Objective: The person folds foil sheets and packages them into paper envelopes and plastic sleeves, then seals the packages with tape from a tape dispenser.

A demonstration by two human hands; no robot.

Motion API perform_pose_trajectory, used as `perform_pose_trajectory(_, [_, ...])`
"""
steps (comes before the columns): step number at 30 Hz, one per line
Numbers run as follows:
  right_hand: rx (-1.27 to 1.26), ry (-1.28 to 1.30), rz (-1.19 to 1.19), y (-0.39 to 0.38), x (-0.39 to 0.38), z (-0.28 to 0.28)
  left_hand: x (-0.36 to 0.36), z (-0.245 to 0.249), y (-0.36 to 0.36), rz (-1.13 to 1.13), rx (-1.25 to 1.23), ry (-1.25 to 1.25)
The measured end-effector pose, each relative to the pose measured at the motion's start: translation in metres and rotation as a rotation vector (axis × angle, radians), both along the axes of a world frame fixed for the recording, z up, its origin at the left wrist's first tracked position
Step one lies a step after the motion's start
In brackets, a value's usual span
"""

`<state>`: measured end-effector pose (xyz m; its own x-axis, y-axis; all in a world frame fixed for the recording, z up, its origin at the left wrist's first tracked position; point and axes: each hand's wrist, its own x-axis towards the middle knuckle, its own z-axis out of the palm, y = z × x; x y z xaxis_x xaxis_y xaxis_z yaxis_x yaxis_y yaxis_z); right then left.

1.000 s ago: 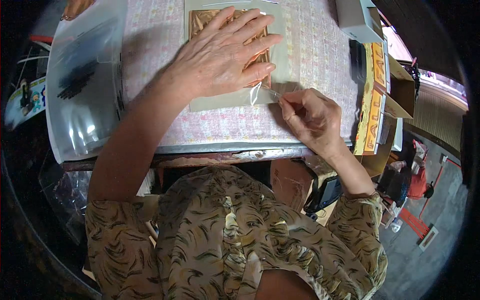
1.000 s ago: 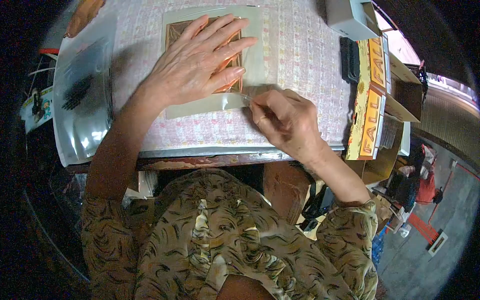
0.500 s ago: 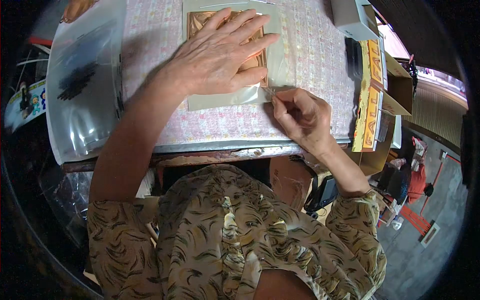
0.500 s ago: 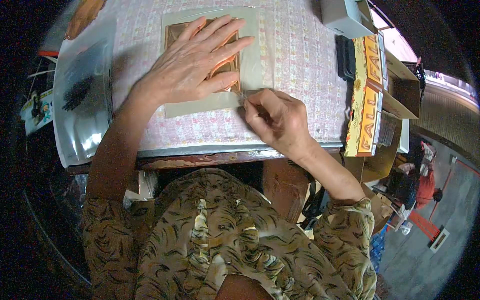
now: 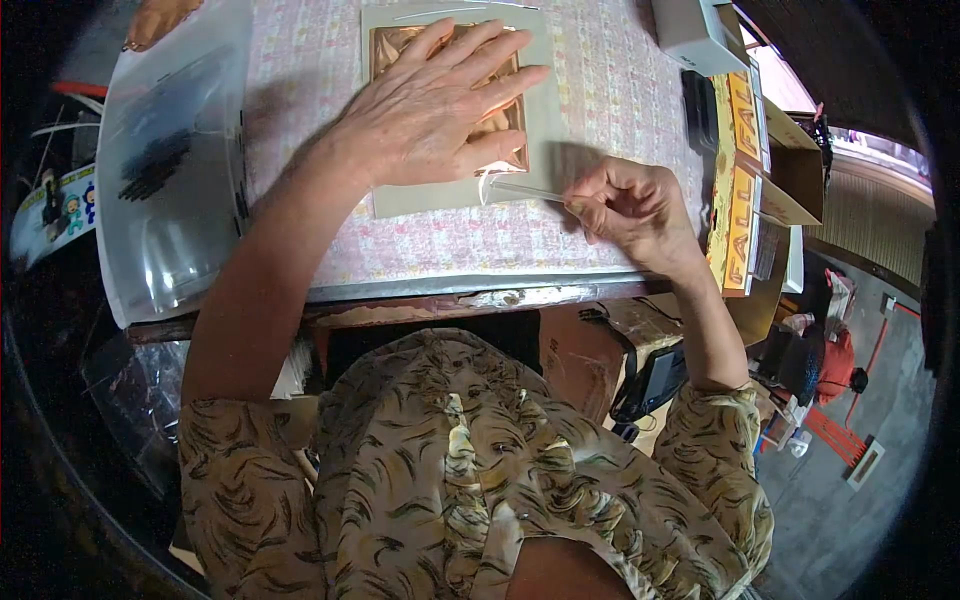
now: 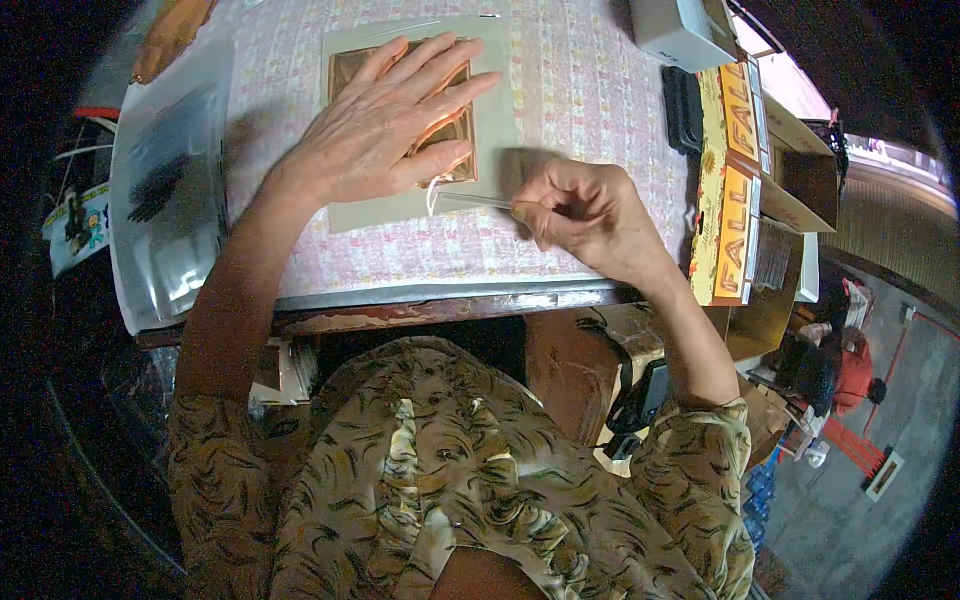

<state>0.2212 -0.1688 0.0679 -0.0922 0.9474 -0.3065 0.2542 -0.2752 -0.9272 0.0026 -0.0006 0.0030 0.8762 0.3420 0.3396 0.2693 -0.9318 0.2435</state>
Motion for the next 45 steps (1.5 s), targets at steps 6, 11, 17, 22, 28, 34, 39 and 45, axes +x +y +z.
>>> perform_pose_trajectory(6, [0.029, -0.106, -0.037, -0.001, -0.015, 0.005, 0.000, 0.000, 0.000, 0.000, -0.002, 0.011])
perform_pose_trajectory(11, [0.025, -0.152, -0.073, -0.009, -0.026, 0.002, 0.000, -0.001, 0.000, -0.004, -0.025, -0.008])
perform_pose_trajectory(17, [0.085, -0.170, -0.068, -0.011, -0.034, 0.000, 0.000, 0.002, -0.002, 0.005, -0.036, -0.014])
perform_pose_trajectory(22, [0.098, -0.102, -0.143, -0.017, -0.043, -0.016, -0.001, 0.014, -0.003, -0.009, 0.025, 0.046])
perform_pose_trajectory(28, [0.076, -0.098, -0.150, -0.017, -0.044, -0.012, 0.000, 0.012, -0.004, -0.002, 0.047, 0.035])
perform_pose_trajectory(34, [-0.041, 0.049, -0.143, -0.019, -0.025, -0.003, -0.001, 0.017, -0.004, -0.005, 0.027, 0.039])
perform_pose_trajectory(39, [-0.045, 0.057, -0.153, -0.020, -0.026, -0.005, 0.000, 0.015, -0.004, -0.006, 0.035, 0.042])
perform_pose_trajectory(45, [0.061, 0.105, -0.115, -0.021, -0.027, -0.010, 0.001, 0.010, 0.000, -0.025, 0.029, 0.023])
